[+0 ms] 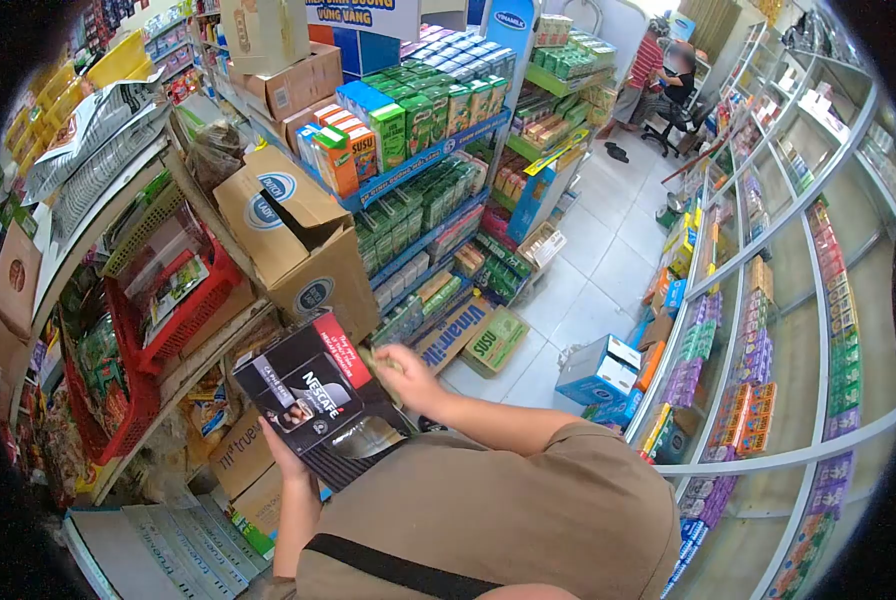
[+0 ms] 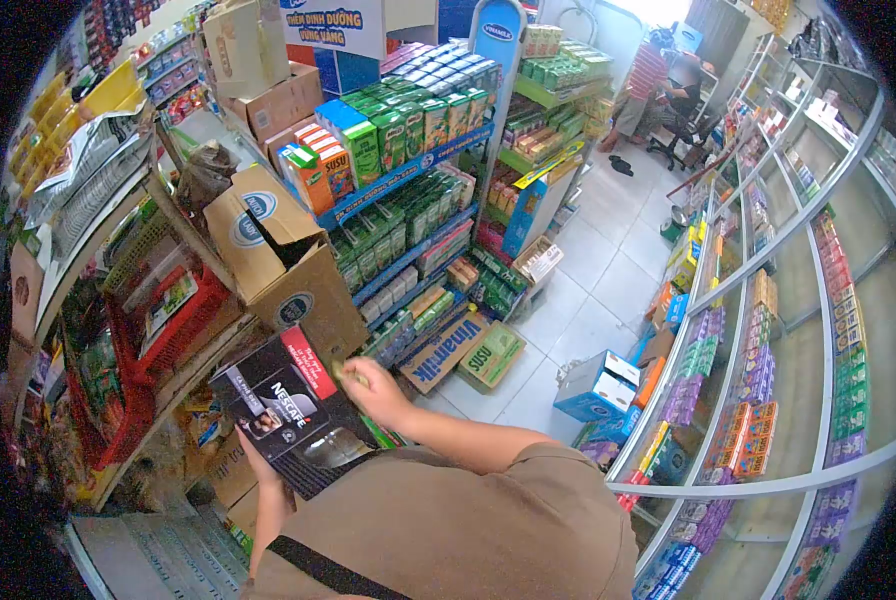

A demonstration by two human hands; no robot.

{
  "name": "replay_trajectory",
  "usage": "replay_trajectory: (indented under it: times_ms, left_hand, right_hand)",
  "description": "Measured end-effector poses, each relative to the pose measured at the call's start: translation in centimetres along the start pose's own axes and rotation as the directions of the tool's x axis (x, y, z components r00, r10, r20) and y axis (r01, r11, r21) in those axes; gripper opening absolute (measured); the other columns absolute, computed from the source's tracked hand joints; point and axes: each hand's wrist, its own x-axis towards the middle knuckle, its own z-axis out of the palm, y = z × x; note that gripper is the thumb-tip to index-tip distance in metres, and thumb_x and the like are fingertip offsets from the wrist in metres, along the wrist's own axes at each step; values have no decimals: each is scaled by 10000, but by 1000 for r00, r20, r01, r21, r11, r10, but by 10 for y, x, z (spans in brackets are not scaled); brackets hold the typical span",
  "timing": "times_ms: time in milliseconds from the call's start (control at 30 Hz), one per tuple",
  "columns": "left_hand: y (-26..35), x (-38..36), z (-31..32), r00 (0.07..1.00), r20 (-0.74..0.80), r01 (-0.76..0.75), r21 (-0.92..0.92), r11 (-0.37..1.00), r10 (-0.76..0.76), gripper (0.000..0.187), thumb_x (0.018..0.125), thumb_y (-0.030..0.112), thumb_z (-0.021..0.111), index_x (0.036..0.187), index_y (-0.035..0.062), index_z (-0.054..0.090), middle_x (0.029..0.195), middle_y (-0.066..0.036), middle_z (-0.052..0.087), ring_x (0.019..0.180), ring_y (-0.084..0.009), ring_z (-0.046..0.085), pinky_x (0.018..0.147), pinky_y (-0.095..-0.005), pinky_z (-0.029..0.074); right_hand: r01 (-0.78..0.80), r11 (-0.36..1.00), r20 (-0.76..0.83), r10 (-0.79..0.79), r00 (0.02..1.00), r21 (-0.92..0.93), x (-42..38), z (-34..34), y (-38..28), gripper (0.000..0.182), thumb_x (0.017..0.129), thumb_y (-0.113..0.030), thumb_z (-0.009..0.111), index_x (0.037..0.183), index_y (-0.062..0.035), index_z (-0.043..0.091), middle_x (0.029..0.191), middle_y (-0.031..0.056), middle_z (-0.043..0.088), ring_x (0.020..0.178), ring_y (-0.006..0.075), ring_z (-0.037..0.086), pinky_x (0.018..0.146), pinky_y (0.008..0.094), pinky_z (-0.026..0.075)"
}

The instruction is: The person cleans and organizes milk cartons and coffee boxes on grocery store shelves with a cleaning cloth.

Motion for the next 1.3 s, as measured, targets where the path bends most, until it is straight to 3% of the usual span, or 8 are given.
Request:
replay_trajectory:
  times_ms: [200,367,467,567,700,900,1067,1300]
  left_hand:
    - [15,4,-15,981,193,-72,227,971,28,555,883,499,418,1153,16,454,929,-87,592,822,-169,593,692,-295,494]
    - [16,6,-12,921,340,-354,525,774,191,780,713,583,627,1178,-24,470,1047,-59,569,952,-156,537,848,-267,410]
    - [33,2,-1,908,382,-408,707,578,173,722,702,560,639,1058,-61,537,910,-93,612,849,-167,575,762,-288,439]
    - [36,-4,3,902,404,-430,867,251,150,648,644,488,686,1031,-21,577,844,-188,630,782,-271,634,696,-337,476]
    - [34,-23,38,935,329,-317,943,99,-134,577,586,412,709,1013,41,597,798,-180,630,748,-319,632,675,-355,484]
    - [26,-28,26,938,344,-323,908,267,-35,537,585,381,718,977,34,599,789,-156,635,740,-295,638,676,-335,487]
    - [33,-31,42,936,324,-312,945,102,-135,507,592,332,724,992,47,598,814,-147,640,750,-292,636,681,-340,487]
    - [22,-26,27,935,340,-329,938,110,-102,535,599,367,719,1026,66,602,825,-165,638,758,-315,629,679,-358,489]
  right_hand:
    - [-394,864,204,344,916,313,-23,3,13,156,857,-146,507,952,-29,547,888,27,545,876,128,495,794,264,395]
    - [-56,898,-162,140,977,437,34,-24,-20,152,881,-142,469,945,-30,550,873,-4,551,819,105,501,742,249,413]
    - [-130,753,-28,193,981,645,46,-54,-53,164,871,-147,488,942,-17,560,858,4,561,822,110,513,768,252,415]
    - [-62,977,151,31,988,205,41,-63,-69,184,842,-166,530,909,0,572,853,39,582,826,140,539,766,282,426]
    - [180,951,265,-112,958,-251,14,-25,-87,213,759,-174,607,908,-21,595,896,139,573,882,281,564,768,342,444]
    - [365,909,177,-333,926,-203,9,-19,-70,200,717,-161,616,863,-29,582,859,153,553,818,334,549,722,378,450]
    - [-21,933,28,34,999,-358,11,-23,7,195,759,-190,562,868,-30,582,879,149,559,850,331,553,737,375,443]
    - [207,967,77,-198,977,-146,-7,-12,-73,198,762,-192,573,856,-19,591,882,162,554,849,324,554,738,368,440]
